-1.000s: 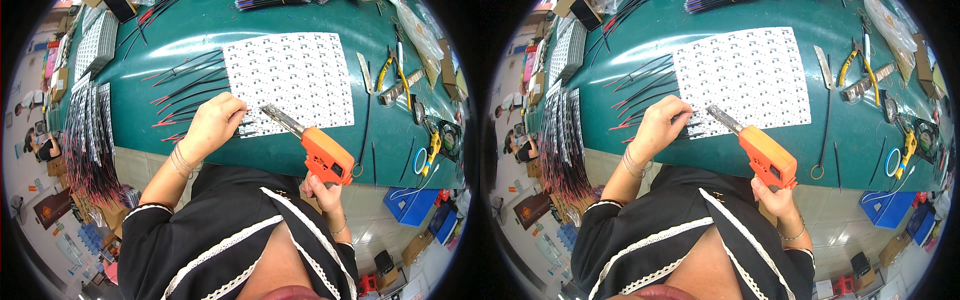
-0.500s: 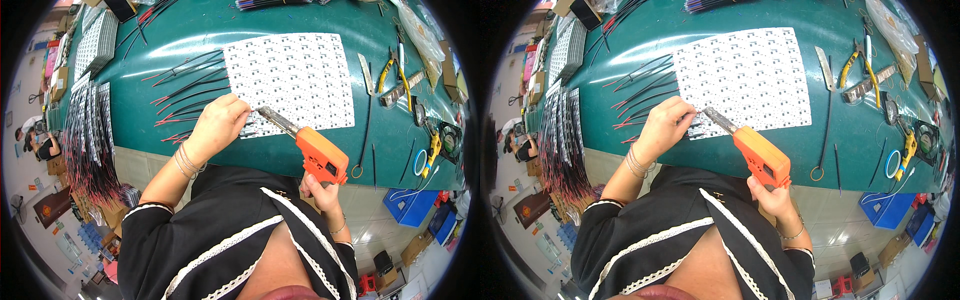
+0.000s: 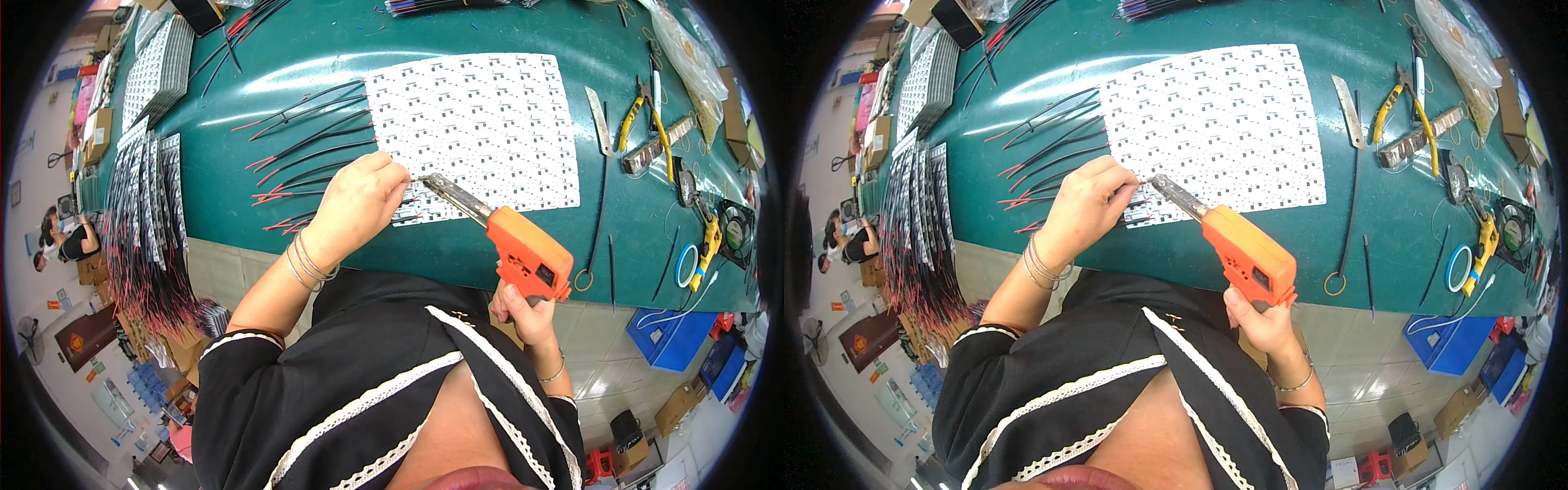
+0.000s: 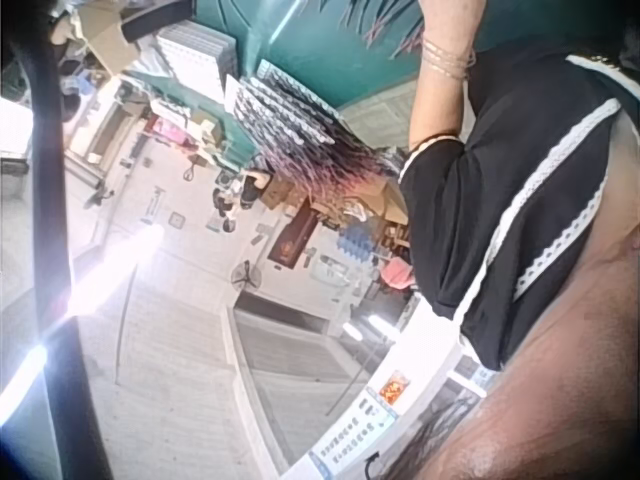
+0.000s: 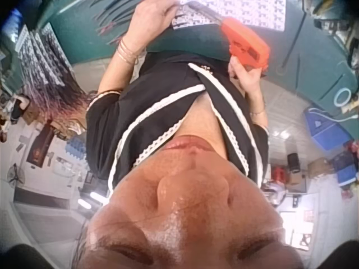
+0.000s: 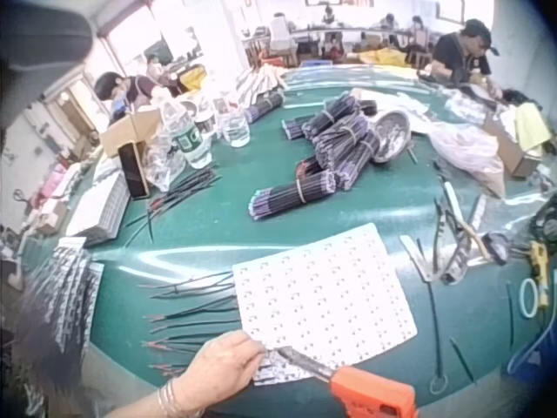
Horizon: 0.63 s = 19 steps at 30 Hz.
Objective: The person solders wires onto a circuit board using a soldering iron, places the assembled board onto a stack to the side, and then solders wires onto a new circuit board.
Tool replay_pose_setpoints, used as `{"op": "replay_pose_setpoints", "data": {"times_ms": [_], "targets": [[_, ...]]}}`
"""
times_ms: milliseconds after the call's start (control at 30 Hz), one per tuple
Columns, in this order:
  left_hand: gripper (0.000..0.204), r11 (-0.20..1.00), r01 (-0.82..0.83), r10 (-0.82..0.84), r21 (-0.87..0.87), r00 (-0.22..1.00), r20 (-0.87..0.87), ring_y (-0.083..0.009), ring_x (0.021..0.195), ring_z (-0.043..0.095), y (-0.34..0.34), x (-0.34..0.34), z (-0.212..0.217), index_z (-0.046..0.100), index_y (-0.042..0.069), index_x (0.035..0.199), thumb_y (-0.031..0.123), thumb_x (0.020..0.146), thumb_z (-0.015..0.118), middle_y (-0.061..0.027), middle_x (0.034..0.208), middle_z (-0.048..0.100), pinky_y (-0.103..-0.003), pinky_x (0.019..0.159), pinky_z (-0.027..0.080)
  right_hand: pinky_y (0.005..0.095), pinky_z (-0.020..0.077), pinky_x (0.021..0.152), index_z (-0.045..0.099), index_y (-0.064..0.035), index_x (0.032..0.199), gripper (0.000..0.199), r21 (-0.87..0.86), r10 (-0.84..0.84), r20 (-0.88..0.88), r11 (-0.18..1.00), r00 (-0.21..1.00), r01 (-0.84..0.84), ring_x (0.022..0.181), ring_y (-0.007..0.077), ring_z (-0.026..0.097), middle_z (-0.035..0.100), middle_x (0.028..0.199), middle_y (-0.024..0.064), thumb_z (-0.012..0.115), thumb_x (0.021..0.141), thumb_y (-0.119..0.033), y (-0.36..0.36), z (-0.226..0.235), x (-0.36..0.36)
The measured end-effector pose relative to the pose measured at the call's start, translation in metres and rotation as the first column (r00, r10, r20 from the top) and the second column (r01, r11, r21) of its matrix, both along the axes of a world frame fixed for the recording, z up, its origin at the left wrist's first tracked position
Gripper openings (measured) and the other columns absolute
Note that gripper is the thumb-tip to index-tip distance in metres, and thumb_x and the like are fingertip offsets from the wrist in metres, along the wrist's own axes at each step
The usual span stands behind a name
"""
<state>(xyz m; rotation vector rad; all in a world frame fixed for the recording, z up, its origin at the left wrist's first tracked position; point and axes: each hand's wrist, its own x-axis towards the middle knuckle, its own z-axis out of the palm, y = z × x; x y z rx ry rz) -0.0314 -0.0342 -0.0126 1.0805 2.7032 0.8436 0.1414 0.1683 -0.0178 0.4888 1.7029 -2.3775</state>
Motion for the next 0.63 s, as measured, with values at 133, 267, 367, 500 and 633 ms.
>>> {"op": "replay_pose_setpoints", "data": {"times_ms": [133, 267, 367, 500, 633], "targets": [[0.005, 1.000, 0.007, -0.007, -0.009, 1.000, -0.020, -0.0256, 0.065, 0.054, -0.0001, -0.0002, 0.0002, 0.057, 0.002, 0.074, 0.001, 0.070, 0.061, -0.0095, 0.069, 0.053, -0.033, 0.058, 0.044, 0.0234, 0.0373, 0.042, 0.039, 0.0075, 0.113, 0.043, -0.070, -0.013, -0.003, 0.997, 1.000, 0.013, 0.040, 0.0091, 0.041, 0.044, 0.055, 0.0032, 0.054, 0.083, -0.019, 0.0029, -0.0014, 0.0025], [0.006, 0.999, -0.040, 0.038, 0.025, 0.996, 0.084, -0.0254, 0.064, 0.054, 0.0011, 0.0008, 0.0009, 0.056, 0.002, 0.074, 0.002, 0.070, 0.060, -0.0097, 0.069, 0.053, -0.032, 0.057, 0.044, 0.0234, 0.0373, 0.042, 0.041, 0.0071, 0.110, 0.040, -0.067, -0.009, -0.002, 0.998, 1.000, 0.009, 0.040, 0.0091, 0.041, 0.044, 0.055, 0.0032, 0.053, 0.083, -0.019, 0.0032, -0.0011, 0.0029], [0.006, 0.998, -0.029, 0.023, 0.057, 0.994, 0.108, -0.0255, 0.063, 0.053, 0.0003, -0.0002, -0.0005, 0.055, 0.001, 0.074, 0.002, 0.071, 0.059, -0.0101, 0.069, 0.053, -0.032, 0.056, 0.043, 0.0234, 0.0374, 0.042, 0.041, 0.0069, 0.109, 0.038, -0.067, -0.010, -0.002, 0.998, 1.000, 0.010, 0.040, 0.0090, 0.041, 0.044, 0.055, 0.0032, 0.053, 0.084, -0.019, 0.0018, -0.0023, 0.0034], [0.005, 0.997, 0.038, -0.044, 0.069, 0.996, 0.083, -0.0259, 0.063, 0.053, 0.0011, -0.0017, 0.0013, 0.055, 0.001, 0.074, 0.001, 0.071, 0.059, -0.0104, 0.069, 0.053, -0.032, 0.055, 0.043, 0.0234, 0.0373, 0.042, 0.041, 0.0067, 0.107, 0.035, -0.051, 0.014, -0.003, 0.999, 1.000, -0.014, 0.041, 0.0092, 0.041, 0.043, 0.055, 0.0034, 0.052, 0.084, -0.018, 0.0018, -0.0056, 0.0056], [0.005, 0.998, 0.035, -0.040, 0.052, 0.994, 0.103, -0.0261, 0.064, 0.053, 0.0005, -0.0017, 0.0012, 0.055, 0.001, 0.074, 0.002, 0.071, 0.058, -0.0105, 0.069, 0.053, -0.033, 0.057, 0.043, 0.0240, 0.0376, 0.042, 0.042, 0.0063, 0.106, 0.035, -0.052, 0.014, 0.001, 0.999, 1.000, -0.014, 0.041, 0.0101, 0.042, 0.044, 0.055, 0.0033, 0.053, 0.084, -0.019, 0.0022, -0.0040, 0.0063]]}}
